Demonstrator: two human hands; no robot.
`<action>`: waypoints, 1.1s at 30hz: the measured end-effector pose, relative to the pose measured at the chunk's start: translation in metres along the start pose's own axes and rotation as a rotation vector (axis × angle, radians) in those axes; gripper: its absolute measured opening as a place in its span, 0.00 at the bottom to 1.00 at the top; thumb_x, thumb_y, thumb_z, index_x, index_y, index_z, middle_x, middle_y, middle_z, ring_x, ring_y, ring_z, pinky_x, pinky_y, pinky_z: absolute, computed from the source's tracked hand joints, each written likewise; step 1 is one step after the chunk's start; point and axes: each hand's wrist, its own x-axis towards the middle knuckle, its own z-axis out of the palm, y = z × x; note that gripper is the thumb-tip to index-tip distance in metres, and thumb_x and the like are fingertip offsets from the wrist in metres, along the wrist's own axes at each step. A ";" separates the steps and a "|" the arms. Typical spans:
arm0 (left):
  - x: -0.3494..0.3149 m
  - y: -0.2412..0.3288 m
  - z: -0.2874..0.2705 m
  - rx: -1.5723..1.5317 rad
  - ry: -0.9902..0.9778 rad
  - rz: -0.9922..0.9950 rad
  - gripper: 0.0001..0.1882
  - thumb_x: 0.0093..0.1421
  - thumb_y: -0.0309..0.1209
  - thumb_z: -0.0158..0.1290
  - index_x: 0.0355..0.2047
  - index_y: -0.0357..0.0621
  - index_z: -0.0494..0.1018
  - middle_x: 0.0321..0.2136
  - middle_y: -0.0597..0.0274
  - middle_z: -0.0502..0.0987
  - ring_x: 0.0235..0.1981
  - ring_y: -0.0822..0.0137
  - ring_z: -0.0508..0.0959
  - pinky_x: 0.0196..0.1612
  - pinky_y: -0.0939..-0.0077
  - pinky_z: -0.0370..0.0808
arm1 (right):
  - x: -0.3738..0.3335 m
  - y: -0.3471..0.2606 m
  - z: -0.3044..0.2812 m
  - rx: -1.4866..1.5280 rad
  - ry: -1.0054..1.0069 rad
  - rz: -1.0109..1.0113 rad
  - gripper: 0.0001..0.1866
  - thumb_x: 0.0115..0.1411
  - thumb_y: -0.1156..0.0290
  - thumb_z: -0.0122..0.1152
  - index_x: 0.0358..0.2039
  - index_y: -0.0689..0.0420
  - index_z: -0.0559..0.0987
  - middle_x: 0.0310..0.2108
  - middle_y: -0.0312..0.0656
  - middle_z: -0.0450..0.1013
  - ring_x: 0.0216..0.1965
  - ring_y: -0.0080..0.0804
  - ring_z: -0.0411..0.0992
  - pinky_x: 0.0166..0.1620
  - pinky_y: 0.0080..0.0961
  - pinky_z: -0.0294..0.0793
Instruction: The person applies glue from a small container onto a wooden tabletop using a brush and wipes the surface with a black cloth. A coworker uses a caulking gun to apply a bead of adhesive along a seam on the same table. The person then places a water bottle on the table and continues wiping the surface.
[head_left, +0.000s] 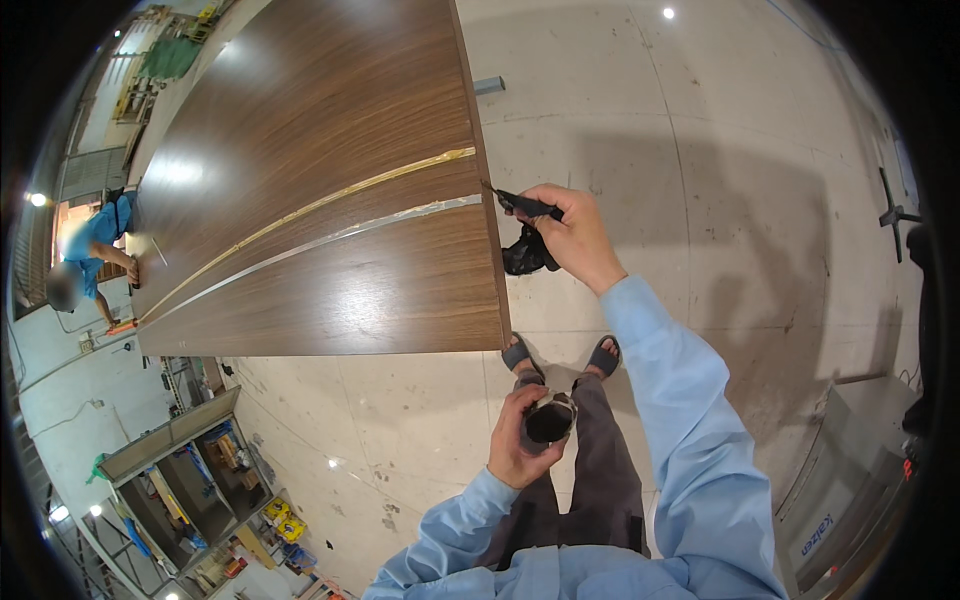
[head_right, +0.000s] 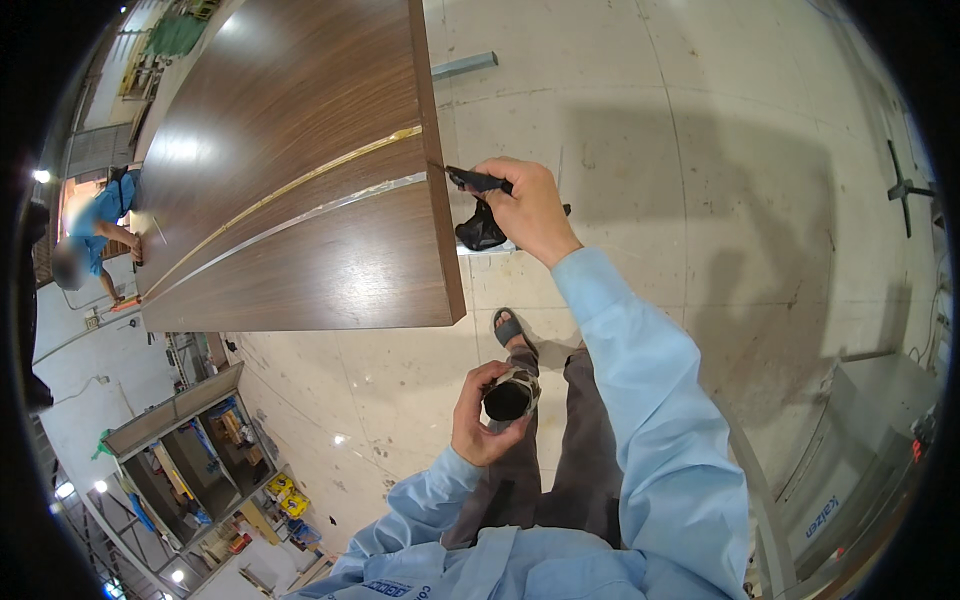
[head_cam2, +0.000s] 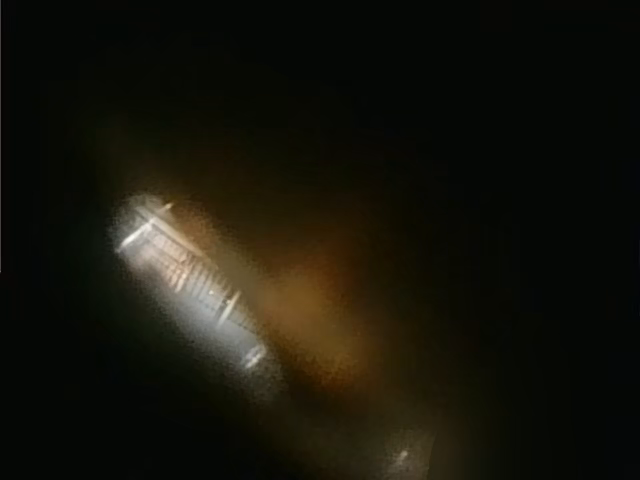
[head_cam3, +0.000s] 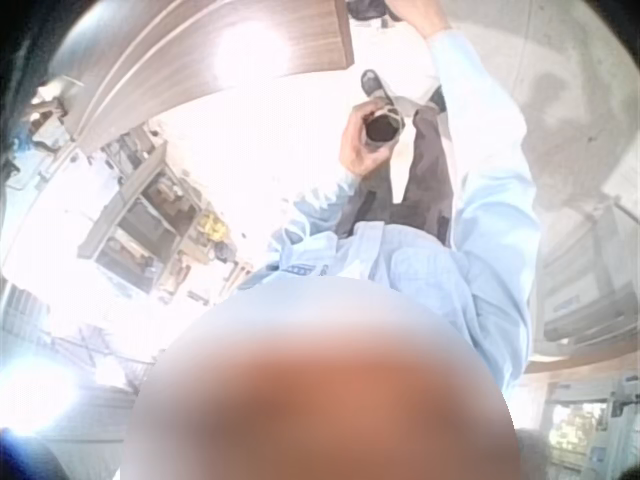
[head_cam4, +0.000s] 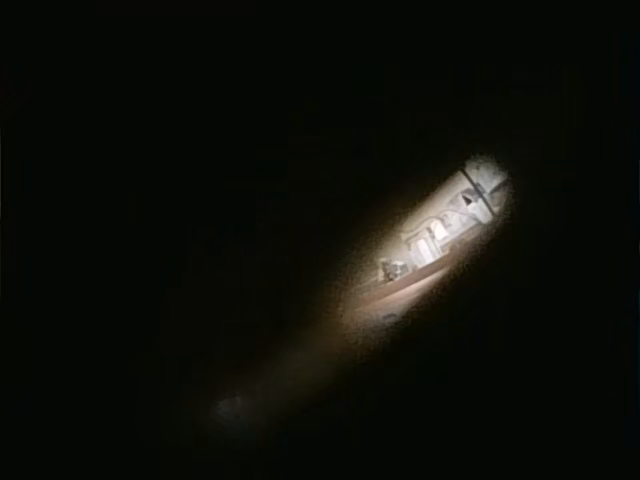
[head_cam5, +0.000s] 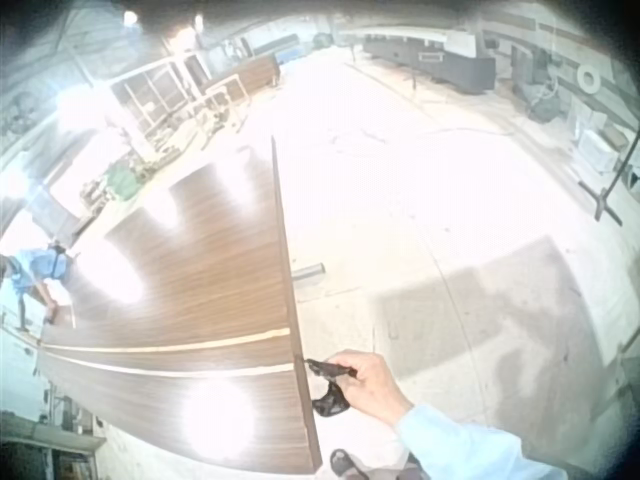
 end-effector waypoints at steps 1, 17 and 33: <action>0.000 0.001 0.000 0.000 0.001 0.000 0.37 0.48 0.21 0.67 0.60 0.38 0.68 0.56 0.47 0.72 0.57 0.53 0.77 0.61 0.63 0.74 | -0.006 -0.002 -0.003 -0.050 -0.032 -0.003 0.09 0.59 0.85 0.61 0.40 0.63 0.84 0.32 0.46 0.80 0.31 0.33 0.75 0.39 0.28 0.74; 0.002 0.001 0.001 -0.021 0.012 0.006 0.37 0.48 0.22 0.68 0.59 0.38 0.68 0.56 0.46 0.72 0.58 0.52 0.76 0.62 0.62 0.73 | -0.061 -0.013 -0.030 -0.194 -0.520 0.048 0.11 0.55 0.83 0.67 0.40 0.66 0.82 0.30 0.42 0.75 0.35 0.28 0.73 0.41 0.27 0.73; 0.046 0.024 0.040 -0.066 -0.009 0.082 0.39 0.48 0.25 0.71 0.61 0.41 0.67 0.57 0.47 0.73 0.59 0.49 0.76 0.62 0.61 0.74 | 0.028 -0.039 -0.028 -0.203 -0.052 -0.052 0.05 0.61 0.80 0.68 0.38 0.64 0.83 0.30 0.39 0.75 0.32 0.28 0.72 0.38 0.24 0.71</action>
